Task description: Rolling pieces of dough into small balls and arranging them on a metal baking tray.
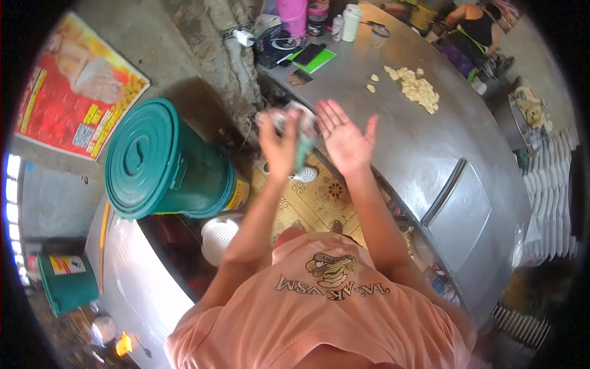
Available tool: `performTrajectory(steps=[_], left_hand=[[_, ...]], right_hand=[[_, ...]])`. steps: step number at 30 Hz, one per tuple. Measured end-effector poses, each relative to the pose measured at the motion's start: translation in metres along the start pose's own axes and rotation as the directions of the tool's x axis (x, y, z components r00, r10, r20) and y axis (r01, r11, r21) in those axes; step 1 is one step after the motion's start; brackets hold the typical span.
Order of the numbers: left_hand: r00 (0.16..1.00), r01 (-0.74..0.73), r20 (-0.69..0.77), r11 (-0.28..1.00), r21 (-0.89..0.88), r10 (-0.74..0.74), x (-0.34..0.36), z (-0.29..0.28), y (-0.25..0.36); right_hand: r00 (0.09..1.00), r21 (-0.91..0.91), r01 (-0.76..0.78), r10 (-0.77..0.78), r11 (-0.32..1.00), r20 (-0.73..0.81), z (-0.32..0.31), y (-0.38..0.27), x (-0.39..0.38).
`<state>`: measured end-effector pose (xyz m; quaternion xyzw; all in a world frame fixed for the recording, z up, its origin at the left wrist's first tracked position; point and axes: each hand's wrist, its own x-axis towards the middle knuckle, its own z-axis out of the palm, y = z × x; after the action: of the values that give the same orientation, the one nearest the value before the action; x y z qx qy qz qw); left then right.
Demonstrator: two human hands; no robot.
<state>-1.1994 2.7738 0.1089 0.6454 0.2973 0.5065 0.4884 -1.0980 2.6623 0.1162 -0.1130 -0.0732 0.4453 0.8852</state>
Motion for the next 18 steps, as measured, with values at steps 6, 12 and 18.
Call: performTrajectory(steps=[6, 12, 18], left_hand=[[0.963, -0.268, 0.068, 0.934, 0.238, 0.259, 0.000, 0.008, -0.043], [0.906, -0.339, -0.151, 0.891, 0.303, 0.395, 0.125, -0.159, -0.071], [0.864, -0.020, 0.063, -0.092, 0.996, 0.499, 0.234, -0.310, -0.043]], right_hand=[[0.983, -0.193, -0.176, 0.164, 0.965, -0.077, -0.047, 0.047, -0.014], [0.980, -0.834, -0.117, 0.200, 0.539, -0.008, -0.065, 0.006, -0.064], [0.931, -0.822, -0.199, -0.159, 0.533, -0.328, -0.114, -0.063, -0.111]])
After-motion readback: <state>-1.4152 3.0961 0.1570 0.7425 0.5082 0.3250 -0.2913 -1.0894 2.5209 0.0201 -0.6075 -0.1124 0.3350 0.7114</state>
